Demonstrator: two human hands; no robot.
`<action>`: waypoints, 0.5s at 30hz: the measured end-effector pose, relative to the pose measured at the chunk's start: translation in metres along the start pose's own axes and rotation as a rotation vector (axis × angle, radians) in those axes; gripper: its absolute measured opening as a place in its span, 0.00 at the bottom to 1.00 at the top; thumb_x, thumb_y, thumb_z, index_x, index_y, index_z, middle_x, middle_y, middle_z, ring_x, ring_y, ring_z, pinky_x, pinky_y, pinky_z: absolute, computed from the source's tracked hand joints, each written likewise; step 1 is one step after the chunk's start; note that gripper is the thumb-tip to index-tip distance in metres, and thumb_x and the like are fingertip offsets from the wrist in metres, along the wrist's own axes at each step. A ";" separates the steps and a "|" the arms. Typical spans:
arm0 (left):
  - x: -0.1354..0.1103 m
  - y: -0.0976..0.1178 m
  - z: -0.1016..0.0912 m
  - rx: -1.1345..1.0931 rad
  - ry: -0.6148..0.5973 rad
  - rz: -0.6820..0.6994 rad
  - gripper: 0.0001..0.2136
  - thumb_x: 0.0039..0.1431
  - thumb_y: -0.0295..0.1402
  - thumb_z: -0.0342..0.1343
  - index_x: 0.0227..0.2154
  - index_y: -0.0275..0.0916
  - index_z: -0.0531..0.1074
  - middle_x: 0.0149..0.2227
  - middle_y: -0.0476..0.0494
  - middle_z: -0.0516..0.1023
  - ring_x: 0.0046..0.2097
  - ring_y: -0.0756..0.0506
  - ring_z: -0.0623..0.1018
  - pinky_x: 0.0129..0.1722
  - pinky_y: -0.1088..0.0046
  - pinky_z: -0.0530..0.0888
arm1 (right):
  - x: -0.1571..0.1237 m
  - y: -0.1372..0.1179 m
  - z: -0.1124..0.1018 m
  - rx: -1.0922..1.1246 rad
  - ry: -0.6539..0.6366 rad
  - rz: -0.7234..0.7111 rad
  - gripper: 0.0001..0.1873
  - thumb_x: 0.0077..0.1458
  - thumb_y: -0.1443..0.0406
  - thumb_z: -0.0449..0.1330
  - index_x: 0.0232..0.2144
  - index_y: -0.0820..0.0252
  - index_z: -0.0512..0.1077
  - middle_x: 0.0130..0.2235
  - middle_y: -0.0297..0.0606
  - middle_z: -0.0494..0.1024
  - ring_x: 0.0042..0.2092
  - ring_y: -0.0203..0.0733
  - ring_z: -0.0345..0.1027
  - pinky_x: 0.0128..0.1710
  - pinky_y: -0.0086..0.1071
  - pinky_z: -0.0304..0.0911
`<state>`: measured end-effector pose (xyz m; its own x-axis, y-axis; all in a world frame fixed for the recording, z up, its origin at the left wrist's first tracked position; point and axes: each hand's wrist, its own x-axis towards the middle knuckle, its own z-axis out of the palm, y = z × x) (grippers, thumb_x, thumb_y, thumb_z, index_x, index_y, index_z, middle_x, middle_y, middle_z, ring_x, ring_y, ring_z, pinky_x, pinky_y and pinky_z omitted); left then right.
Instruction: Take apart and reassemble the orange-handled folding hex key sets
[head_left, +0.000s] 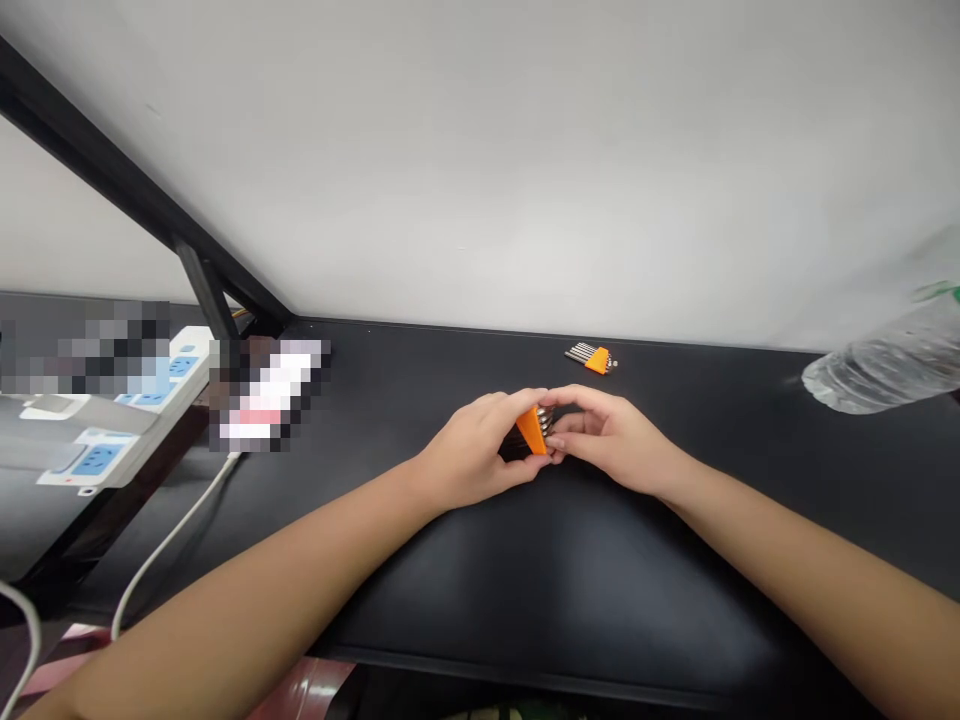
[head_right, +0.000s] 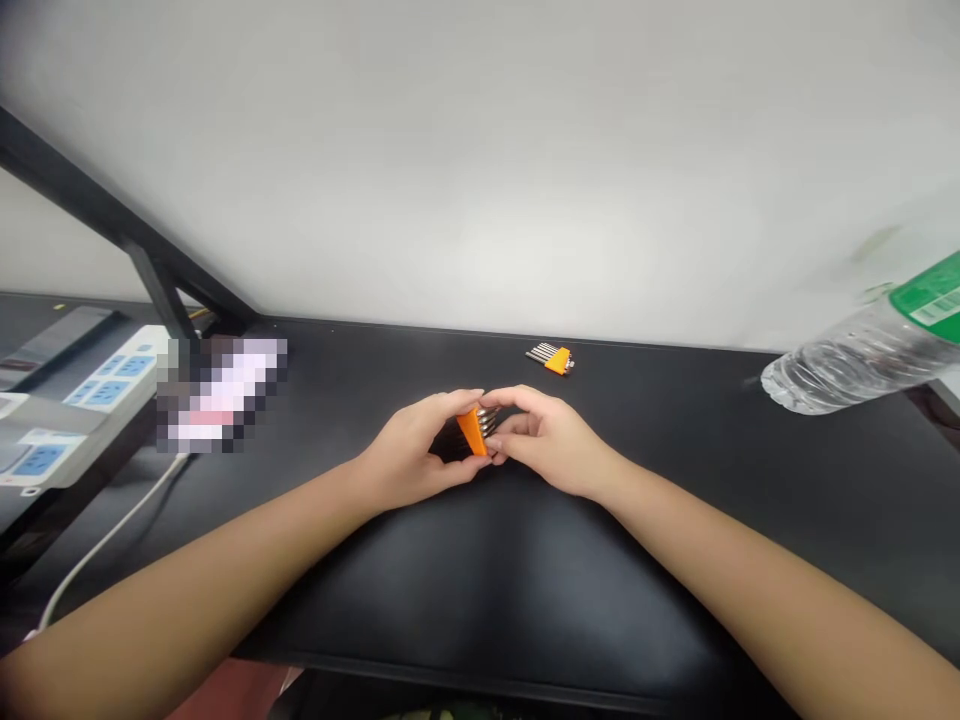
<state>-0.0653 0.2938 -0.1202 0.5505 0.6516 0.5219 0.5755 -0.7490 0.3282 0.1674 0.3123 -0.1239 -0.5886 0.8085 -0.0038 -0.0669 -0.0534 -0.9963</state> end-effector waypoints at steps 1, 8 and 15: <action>0.000 0.000 0.000 0.004 0.018 -0.011 0.31 0.60 0.38 0.65 0.64 0.44 0.61 0.50 0.40 0.81 0.49 0.42 0.83 0.49 0.65 0.80 | 0.001 0.001 0.001 0.041 0.020 -0.002 0.22 0.56 0.67 0.68 0.53 0.58 0.73 0.38 0.36 0.81 0.36 0.39 0.78 0.43 0.41 0.76; 0.006 0.001 -0.002 -0.122 0.003 -0.097 0.23 0.55 0.40 0.71 0.52 0.41 0.73 0.47 0.43 0.83 0.47 0.44 0.83 0.48 0.69 0.80 | 0.005 0.007 0.007 0.260 0.064 -0.016 0.18 0.54 0.63 0.72 0.45 0.59 0.75 0.35 0.34 0.79 0.33 0.36 0.75 0.35 0.33 0.73; 0.007 0.003 -0.001 -0.095 -0.049 -0.041 0.15 0.56 0.37 0.68 0.45 0.41 0.75 0.37 0.47 0.83 0.39 0.46 0.82 0.44 0.68 0.77 | 0.005 0.008 0.008 0.213 -0.032 0.028 0.17 0.54 0.64 0.71 0.45 0.58 0.71 0.35 0.32 0.77 0.30 0.33 0.71 0.30 0.29 0.69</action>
<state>-0.0601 0.2960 -0.1149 0.5576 0.6854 0.4683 0.5395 -0.7280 0.4230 0.1573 0.3117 -0.1312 -0.6181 0.7857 -0.0255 -0.2166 -0.2014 -0.9553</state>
